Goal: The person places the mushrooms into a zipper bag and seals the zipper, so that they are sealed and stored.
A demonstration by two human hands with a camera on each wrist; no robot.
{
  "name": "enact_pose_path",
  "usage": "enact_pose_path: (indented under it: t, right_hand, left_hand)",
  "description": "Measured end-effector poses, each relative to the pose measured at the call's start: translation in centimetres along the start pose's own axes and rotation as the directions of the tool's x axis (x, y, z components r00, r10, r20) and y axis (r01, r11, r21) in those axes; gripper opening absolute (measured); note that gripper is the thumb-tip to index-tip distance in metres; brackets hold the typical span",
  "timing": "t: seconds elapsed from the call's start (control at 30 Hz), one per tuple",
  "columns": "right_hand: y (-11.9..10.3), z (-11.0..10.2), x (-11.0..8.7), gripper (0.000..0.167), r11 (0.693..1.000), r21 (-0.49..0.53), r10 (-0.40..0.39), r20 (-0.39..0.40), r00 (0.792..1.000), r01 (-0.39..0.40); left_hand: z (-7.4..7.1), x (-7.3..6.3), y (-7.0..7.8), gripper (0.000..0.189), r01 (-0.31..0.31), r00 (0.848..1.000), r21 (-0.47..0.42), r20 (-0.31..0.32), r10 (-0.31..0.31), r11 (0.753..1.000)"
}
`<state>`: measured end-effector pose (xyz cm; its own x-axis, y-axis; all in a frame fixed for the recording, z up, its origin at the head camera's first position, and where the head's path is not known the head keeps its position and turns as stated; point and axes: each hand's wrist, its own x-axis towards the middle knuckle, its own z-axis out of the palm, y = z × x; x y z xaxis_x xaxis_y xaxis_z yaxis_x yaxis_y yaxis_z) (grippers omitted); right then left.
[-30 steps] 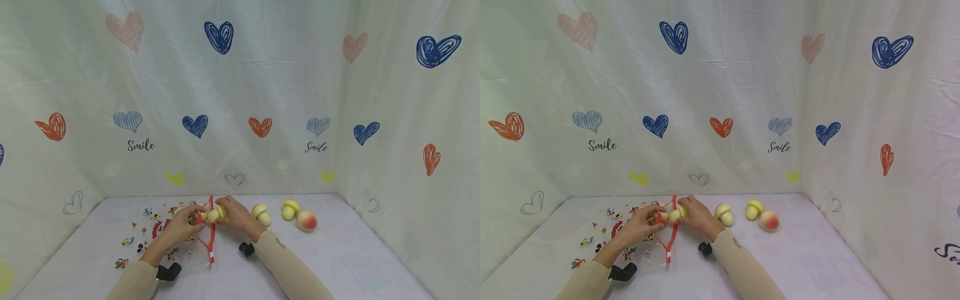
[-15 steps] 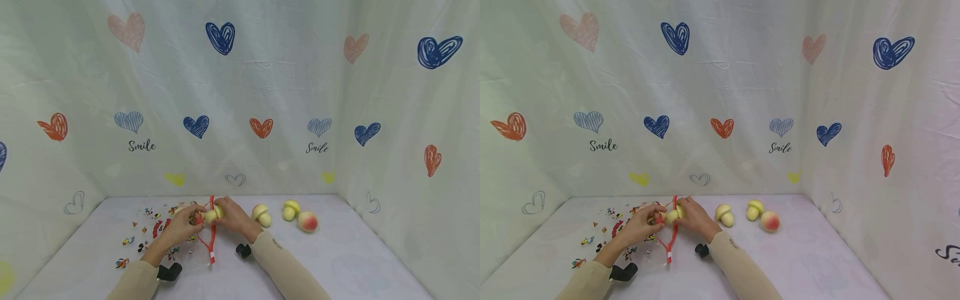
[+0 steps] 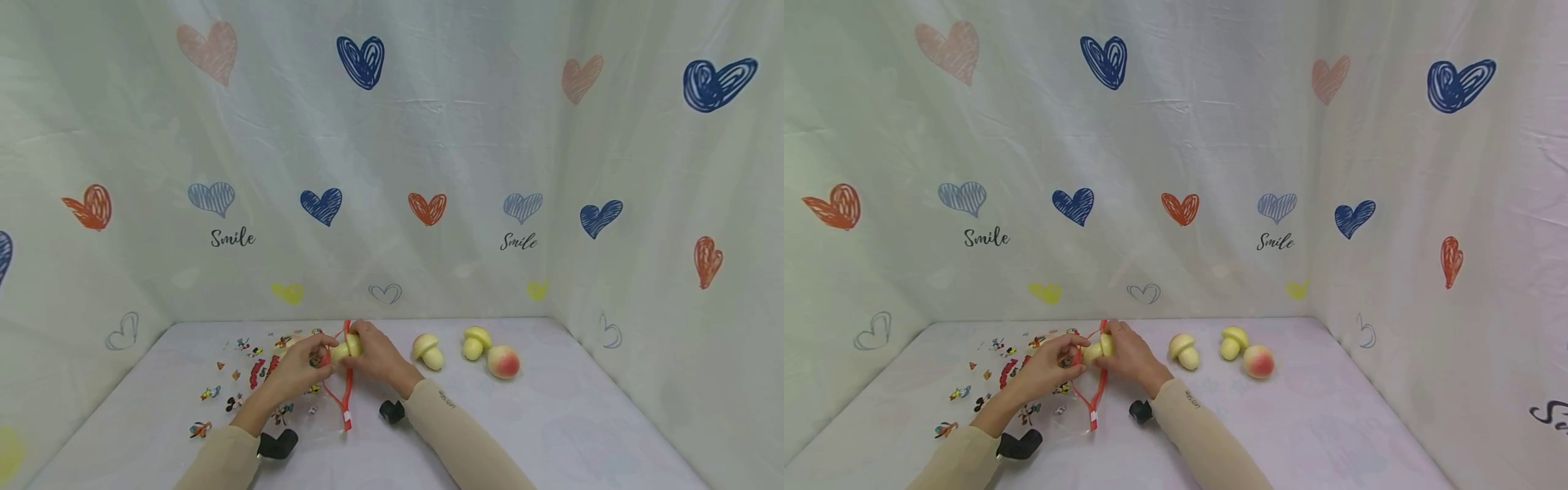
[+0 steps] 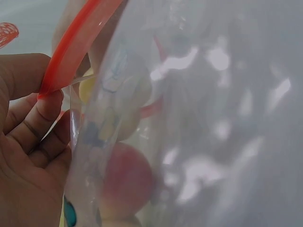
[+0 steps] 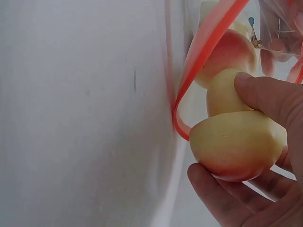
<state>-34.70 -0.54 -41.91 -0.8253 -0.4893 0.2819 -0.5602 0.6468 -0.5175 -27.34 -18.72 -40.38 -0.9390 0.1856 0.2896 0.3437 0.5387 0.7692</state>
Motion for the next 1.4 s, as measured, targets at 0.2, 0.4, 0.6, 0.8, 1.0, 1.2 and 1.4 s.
enact_pose_path:
  t: [0.2, 0.4, 0.6, 0.8, 1.0, 1.2, 1.4]
  right_hand:
    - [-0.14, 0.07, 0.04, 0.047, 0.998, 0.054, -0.013, -0.008, 1.000, 0.014]
    - [0.00, 0.22, -0.06, 0.045, 0.996, 0.094, -0.003, 0.000, 1.000, 0.003]
    - [0.24, 0.41, -0.11, 0.047, 0.994, 0.110, 0.015, -0.001, 1.000, -0.015]
    - [0.50, 0.63, -0.09, 0.050, 0.995, 0.100, 0.016, -0.012, 1.000, -0.015]
    - [0.37, 0.56, -0.01, 0.047, 0.999, 0.031, 0.045, -0.033, 0.998, -0.044]
    - [0.15, 0.50, 0.13, 0.046, 0.997, 0.032, 0.069, -0.034, 0.997, -0.068]
    - [0.09, 0.64, 0.19, 0.040, 0.995, 0.088, 0.054, -0.039, 0.998, -0.050]
  left_hand:
    - [0.06, 0.05, 0.09, 0.039, 0.025, 1.000, -0.006, -0.002, -0.025, 1.000]
    - [0.06, 0.02, 0.03, 0.038, 0.017, 1.000, -0.003, -0.004, -0.017, 1.000]
    - [0.05, 0.01, -0.11, 0.038, 0.008, 1.000, -0.009, -0.003, -0.008, 1.000]
    - [0.15, 0.02, -0.15, 0.037, 0.003, 1.000, 0.000, -0.004, -0.003, 1.000]
    - [0.02, -0.06, -0.03, 0.038, -0.008, 1.000, -0.016, -0.002, 0.008, 1.000]
    - [0.00, -0.08, 0.05, 0.039, -0.001, 1.000, -0.021, 0.002, 0.001, 1.000]
    - [0.10, -0.01, 0.02, 0.038, 0.008, 1.000, -0.018, -0.002, -0.008, 1.000]
